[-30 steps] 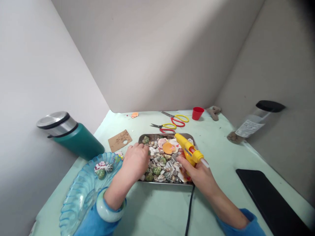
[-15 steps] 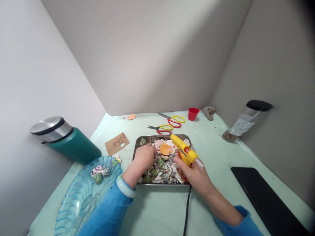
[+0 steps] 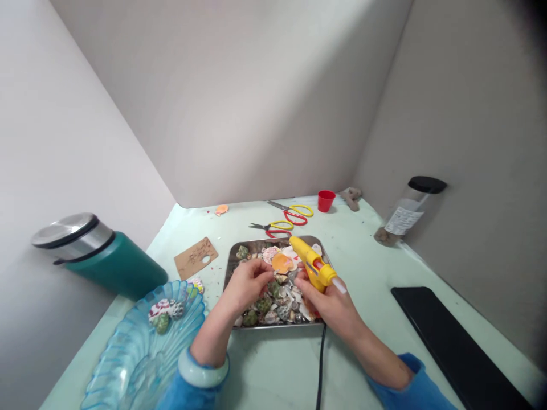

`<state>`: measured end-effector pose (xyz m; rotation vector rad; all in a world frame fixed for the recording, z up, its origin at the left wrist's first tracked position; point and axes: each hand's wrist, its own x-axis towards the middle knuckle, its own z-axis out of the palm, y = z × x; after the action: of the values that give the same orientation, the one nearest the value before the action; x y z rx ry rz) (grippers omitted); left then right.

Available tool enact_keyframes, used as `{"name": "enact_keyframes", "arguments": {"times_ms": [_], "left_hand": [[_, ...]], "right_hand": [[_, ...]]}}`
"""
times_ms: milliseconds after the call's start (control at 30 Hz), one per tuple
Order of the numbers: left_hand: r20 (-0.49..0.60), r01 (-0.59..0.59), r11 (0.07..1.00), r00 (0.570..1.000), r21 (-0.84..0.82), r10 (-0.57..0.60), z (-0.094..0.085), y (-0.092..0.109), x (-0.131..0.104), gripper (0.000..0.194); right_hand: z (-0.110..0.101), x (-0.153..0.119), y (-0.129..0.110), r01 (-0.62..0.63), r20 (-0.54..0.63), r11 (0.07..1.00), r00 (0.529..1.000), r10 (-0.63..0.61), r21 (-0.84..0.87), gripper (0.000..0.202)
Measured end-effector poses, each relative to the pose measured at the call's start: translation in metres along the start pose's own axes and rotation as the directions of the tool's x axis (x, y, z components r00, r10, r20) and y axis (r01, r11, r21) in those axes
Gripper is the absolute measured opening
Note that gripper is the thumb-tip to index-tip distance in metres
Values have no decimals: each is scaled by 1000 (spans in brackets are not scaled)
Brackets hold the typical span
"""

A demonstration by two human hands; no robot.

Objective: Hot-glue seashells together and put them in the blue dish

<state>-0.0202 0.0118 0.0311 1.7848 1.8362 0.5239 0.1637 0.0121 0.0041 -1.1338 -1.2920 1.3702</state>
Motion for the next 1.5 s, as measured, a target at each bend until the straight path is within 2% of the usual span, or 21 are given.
{"name": "enact_keyframes", "arguments": {"times_ms": [67, 100, 167, 233, 367, 433, 500, 567, 633, 700, 767, 967, 1067, 1133, 1200, 1267, 1367, 1433, 1500], "left_hand": [[18, -1, 986, 1000, -169, 4, 6, 5, -6, 21], [29, 22, 922, 1000, -388, -12, 10, 8, -8, 20], [87, 64, 756, 996, -651, -10, 17, 14, -11, 23], [118, 89, 643, 993, -761, 2, 23, 19, -13, 28], [136, 111, 567, 991, -816, 1, 29, 21, -15, 31], [104, 76, 608, 994, -791, 11, 28, 17, -16, 29], [-14, -17, 741, 1000, -671, 10, 26, 11, -18, 25], [-175, -108, 904, 984, -413, 38, 24, 4, -20, 18], [-239, -173, 971, 962, -164, 131, 23, -2, -22, 14], [-208, -223, 975, 954, 0, 218, 24, -5, -23, 18], [-159, -239, 965, 954, 105, 254, 26, -5, -24, 21], [-92, -171, 954, 976, 245, 198, 29, -2, -22, 20], [-85, -160, 956, 979, 246, 185, 29, -2, -22, 28], [-125, -171, 965, 972, 200, 198, 28, -1, -23, 26], [-204, -216, 974, 953, 68, 226, 28, 1, -25, 20], [-235, -257, 956, 947, -138, 221, 29, 4, -27, 15], [-145, -190, 884, 979, -428, 140, 33, 12, -31, 10], [-122, -144, 839, 988, -524, 94, 37, 17, -32, 6], [-143, -138, 809, 987, -571, 68, 41, 19, -33, 9]], "right_hand": [[0, 0, -1, 49, 17, 998, 999, -49, 32, 30], [0, 0, -2, 67, 26, 997, 997, -68, 48, 31], [0, 0, -2, 90, 34, 994, 995, -92, 57, 33], [-1, 1, -3, 98, 31, 994, 995, -100, 38, 32], [-3, 2, -5, 71, 42, 997, 997, -72, 25, 24], [-4, 2, -6, 36, 29, 997, 999, -38, 67, 25], [-4, 2, -7, 0, 20, 991, 1000, -3, 134, 29], [-4, 2, -6, -33, 44, 982, 999, 25, 185, 31], [-4, 3, -5, -62, 76, 976, 996, 47, 210, 31], [-4, 3, -3, -84, 93, 970, 994, 65, 230, 31], [-4, 4, -2, -87, 92, 962, 994, 65, 258, 33], [-6, 5, 0, -54, 143, 948, 990, 9, 314, 33], [-6, 6, 2, -34, 138, 953, 990, -8, 300, 33], [-6, 6, 3, -29, 127, 955, 992, -10, 297, 31], [-6, 5, 3, -29, 126, 953, 992, -9, 302, 30], [-6, 5, 1, -31, 130, 952, 991, -10, 305, 29], [-5, 3, -2, -47, 122, 953, 992, 11, 298, 30], [-4, 3, -5, -68, 108, 955, 993, 38, 289, 30], [-3, 2, -6, -85, 97, 958, 993, 60, 273, 31]]}}
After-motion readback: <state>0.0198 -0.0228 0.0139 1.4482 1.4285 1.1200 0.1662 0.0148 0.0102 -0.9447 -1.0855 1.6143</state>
